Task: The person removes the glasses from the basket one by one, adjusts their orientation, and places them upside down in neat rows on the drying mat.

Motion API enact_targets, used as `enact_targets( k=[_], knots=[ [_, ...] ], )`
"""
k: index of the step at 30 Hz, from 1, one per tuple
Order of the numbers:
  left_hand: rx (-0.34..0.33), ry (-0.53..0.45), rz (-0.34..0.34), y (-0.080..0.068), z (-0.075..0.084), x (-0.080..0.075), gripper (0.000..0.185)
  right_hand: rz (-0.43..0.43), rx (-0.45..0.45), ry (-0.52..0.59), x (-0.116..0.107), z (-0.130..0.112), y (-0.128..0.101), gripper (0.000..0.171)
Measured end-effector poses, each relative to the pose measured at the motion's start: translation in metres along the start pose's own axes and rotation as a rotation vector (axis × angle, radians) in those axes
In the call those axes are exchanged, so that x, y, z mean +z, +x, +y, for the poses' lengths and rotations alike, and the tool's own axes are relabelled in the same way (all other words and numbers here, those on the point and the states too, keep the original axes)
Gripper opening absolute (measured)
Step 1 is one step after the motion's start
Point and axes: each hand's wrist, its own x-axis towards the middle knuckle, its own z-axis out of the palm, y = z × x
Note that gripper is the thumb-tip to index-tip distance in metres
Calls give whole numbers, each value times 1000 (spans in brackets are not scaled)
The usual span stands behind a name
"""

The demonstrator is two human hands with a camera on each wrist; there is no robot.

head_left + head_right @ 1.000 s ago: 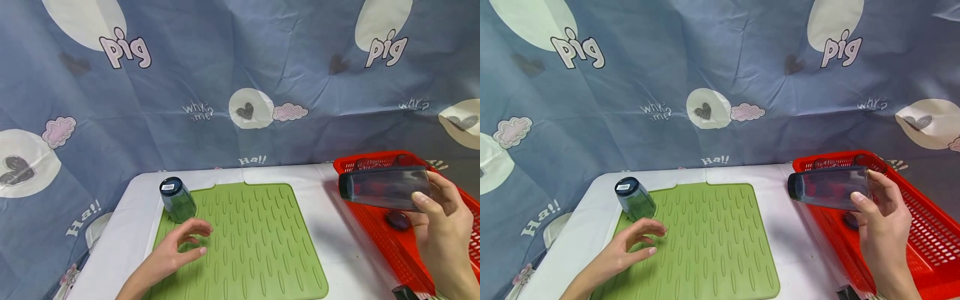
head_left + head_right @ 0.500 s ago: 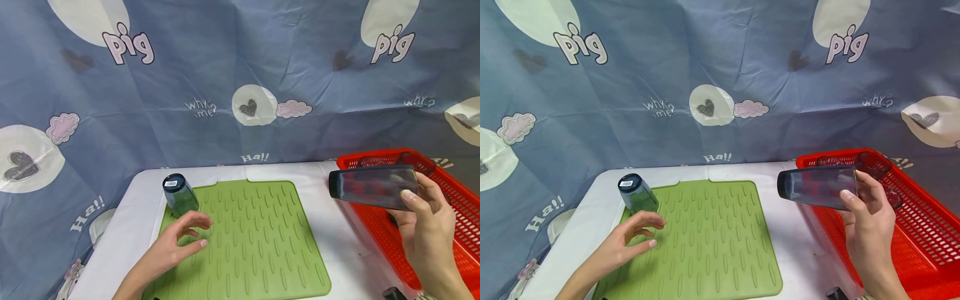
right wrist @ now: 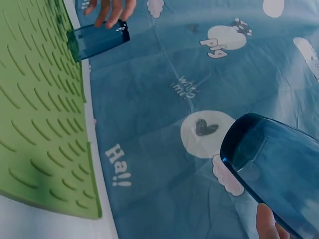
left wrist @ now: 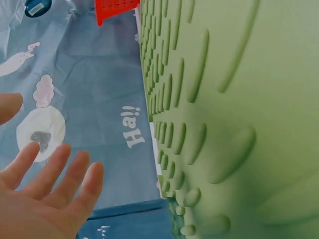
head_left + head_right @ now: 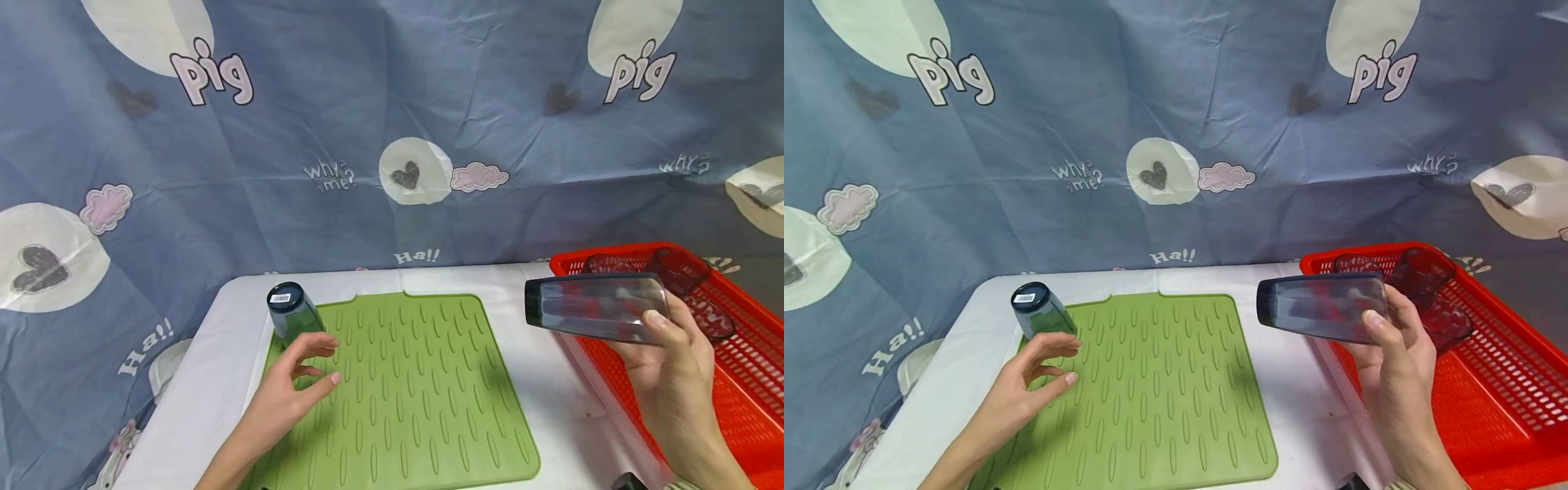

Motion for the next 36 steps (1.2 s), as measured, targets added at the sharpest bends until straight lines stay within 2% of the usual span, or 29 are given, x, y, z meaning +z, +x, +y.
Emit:
enact_targets(
  k=[4,8,11,20,36],
  knots=[
    [11,0,27,0,4,3,49,-18,7,-37,5,4,-1,36],
    [18,-22,-14,-3,7,11,51,-21,18,-88,9,8,-5,36],
    [-5,-37,-49,-4,8,17,55,-28,17,-112,10,12,-8,36],
    [-60,-120,-92,-7,16,28,60,-68,42,-109,11,22,-16,39],
    [-48,-243,-169,-13,25,40,63,-169,107,-190,22,40,-29,43]
  ],
)
